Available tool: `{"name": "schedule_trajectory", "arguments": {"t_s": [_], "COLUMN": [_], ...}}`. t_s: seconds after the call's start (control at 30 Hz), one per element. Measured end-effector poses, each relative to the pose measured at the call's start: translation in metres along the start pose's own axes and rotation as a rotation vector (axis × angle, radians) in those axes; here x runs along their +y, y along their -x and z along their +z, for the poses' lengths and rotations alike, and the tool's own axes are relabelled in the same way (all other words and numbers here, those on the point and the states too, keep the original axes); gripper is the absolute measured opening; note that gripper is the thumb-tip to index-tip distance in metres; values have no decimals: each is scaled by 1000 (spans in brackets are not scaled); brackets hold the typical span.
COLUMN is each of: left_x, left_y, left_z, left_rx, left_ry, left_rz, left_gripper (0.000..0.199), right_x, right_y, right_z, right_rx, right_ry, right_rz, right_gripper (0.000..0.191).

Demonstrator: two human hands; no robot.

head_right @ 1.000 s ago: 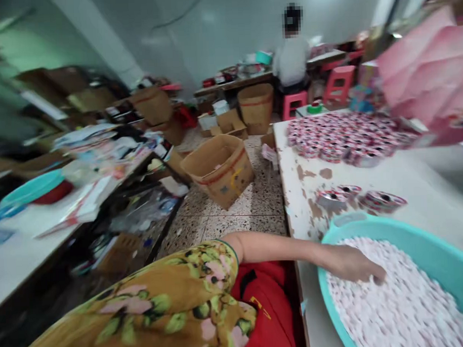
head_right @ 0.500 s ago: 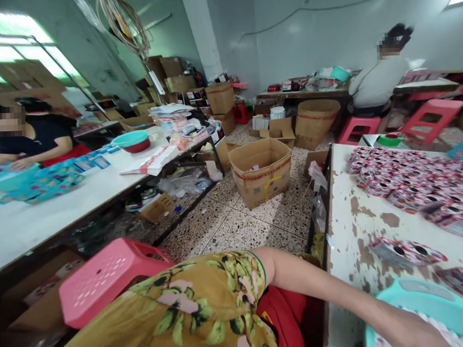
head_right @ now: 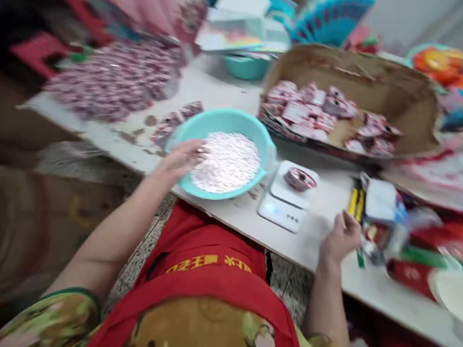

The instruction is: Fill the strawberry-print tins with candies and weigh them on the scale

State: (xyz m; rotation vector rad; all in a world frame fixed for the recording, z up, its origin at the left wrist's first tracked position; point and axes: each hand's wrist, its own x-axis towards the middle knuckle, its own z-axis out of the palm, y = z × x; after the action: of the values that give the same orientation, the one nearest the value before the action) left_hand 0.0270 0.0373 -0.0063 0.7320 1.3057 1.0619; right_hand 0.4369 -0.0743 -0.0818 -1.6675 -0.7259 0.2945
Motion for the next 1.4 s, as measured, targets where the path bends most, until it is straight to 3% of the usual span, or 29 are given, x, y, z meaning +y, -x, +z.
{"name": "schedule_trajectory", "arguments": {"t_s": [0.07,0.13,0.23,0.5,0.6,0.73,0.83,0.9,1.0,1.2,1.33,1.4], "left_x": [-5,-6,1,22,24,12,-2,-10,-14,-10,-33,-41], "left_y": [-4,0,6,-9,-8,-9,-13,-15,-17,-28,-25,-23], "left_z": [5,12,24,58,97,176,228,249,260,254,259,263], "left_rx": [-9,-77,-176,-300,-459,-712,-810,-855,-875,-842,-883,-904], "left_ry": [8,-107,-314,-805,-944,-1219,-1414,-1514,-1556,-1354,-1455,-1543], "left_rz": [-45,-81,-71,153,249,529,708,743,768,823,906,864], "left_gripper": [5,3,8,8,11,18,24,29,34,33,50,38], "right_x": [19,31,41,50,51,49,48,48,51,54,45,39], "right_y": [2,9,23,51,53,52,50,49,49,48,45,44], "right_z": [-36,-50,-56,-71,-72,-69,-69,-71,-75,-78,-70,-61], "right_rx": [125,141,111,40,48,48,52,62,78,74,70,87], "right_ry": [25,26,84,166,140,118,111,108,103,139,156,146], "right_rz": [24,21,-5,-72,-58,-49,-54,-52,-38,6,5,-6], "right_gripper": [36,42,43,37,36,36,37,37,38,41,44,46]}}
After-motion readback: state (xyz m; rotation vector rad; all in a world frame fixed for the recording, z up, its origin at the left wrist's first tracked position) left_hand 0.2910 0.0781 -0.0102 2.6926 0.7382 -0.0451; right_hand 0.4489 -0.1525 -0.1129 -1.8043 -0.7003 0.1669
